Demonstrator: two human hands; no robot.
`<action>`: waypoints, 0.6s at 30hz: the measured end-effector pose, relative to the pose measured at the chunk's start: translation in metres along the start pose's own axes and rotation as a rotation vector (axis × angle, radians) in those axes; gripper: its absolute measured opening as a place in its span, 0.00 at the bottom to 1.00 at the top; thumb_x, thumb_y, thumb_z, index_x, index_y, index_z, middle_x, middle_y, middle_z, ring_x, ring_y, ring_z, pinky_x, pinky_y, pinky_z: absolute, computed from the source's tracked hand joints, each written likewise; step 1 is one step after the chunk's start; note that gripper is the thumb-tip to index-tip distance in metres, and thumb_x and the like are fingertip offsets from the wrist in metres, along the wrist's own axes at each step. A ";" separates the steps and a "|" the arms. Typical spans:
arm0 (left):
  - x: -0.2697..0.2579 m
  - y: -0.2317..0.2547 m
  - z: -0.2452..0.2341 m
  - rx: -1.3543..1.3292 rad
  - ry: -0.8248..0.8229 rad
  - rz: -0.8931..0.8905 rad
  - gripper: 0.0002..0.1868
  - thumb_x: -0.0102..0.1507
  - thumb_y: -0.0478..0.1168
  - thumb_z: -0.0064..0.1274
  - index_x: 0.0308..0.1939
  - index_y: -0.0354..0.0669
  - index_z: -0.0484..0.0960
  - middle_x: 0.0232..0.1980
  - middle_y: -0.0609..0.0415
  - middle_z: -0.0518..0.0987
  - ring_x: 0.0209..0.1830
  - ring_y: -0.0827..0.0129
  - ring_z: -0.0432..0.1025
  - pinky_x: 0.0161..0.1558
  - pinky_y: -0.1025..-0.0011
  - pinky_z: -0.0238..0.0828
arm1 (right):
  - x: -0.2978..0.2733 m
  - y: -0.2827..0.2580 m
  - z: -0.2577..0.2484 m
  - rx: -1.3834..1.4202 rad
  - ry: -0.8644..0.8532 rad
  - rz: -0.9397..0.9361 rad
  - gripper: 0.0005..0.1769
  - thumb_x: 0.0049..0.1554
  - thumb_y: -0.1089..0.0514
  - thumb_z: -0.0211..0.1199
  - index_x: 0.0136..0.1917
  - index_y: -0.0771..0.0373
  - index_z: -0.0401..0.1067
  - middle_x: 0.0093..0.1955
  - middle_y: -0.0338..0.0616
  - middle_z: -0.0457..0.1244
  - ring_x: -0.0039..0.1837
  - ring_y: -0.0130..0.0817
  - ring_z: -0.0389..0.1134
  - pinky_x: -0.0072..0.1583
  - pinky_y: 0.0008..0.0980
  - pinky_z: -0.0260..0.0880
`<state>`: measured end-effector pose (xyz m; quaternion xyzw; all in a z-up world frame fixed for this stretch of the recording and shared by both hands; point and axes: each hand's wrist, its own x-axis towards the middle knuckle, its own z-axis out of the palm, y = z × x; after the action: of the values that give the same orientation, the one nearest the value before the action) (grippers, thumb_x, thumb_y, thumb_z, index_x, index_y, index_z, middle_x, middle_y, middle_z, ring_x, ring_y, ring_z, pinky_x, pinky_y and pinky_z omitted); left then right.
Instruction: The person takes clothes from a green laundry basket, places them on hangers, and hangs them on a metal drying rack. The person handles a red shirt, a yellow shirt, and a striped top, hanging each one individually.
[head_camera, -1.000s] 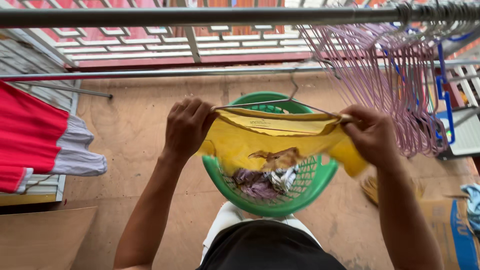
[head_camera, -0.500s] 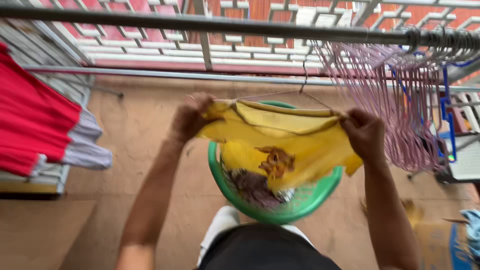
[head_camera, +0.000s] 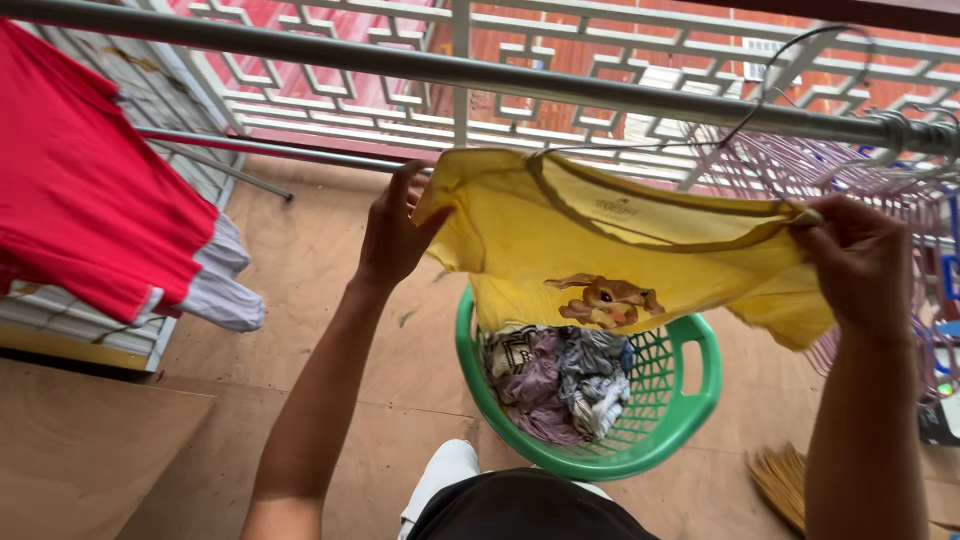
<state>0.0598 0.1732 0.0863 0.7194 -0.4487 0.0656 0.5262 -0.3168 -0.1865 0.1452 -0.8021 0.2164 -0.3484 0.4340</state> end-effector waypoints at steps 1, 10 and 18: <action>0.000 0.003 -0.006 0.040 0.073 0.048 0.28 0.64 0.38 0.65 0.64 0.43 0.69 0.49 0.48 0.81 0.43 0.61 0.77 0.43 0.65 0.76 | 0.001 -0.005 0.001 -0.016 -0.001 -0.005 0.04 0.70 0.66 0.64 0.56 0.70 0.77 0.43 0.36 0.67 0.44 0.17 0.65 0.50 0.20 0.65; 0.006 0.005 -0.076 0.106 0.203 0.301 0.04 0.74 0.34 0.49 0.50 0.37 0.77 0.46 0.46 0.77 0.46 0.55 0.75 0.47 0.61 0.73 | -0.010 -0.022 0.027 -0.120 -0.048 -0.129 0.07 0.71 0.62 0.67 0.53 0.70 0.77 0.42 0.35 0.67 0.44 0.16 0.63 0.47 0.19 0.61; 0.013 0.005 -0.087 0.076 0.143 0.069 0.11 0.75 0.42 0.46 0.51 0.37 0.75 0.45 0.46 0.76 0.44 0.59 0.72 0.48 0.63 0.68 | -0.043 -0.021 0.032 -0.084 -0.071 -0.055 0.07 0.72 0.64 0.68 0.51 0.69 0.78 0.39 0.37 0.65 0.43 0.16 0.61 0.45 0.18 0.61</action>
<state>0.0966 0.2370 0.1353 0.7165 -0.4315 0.1520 0.5266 -0.3203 -0.1295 0.1347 -0.8371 0.1932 -0.3222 0.3977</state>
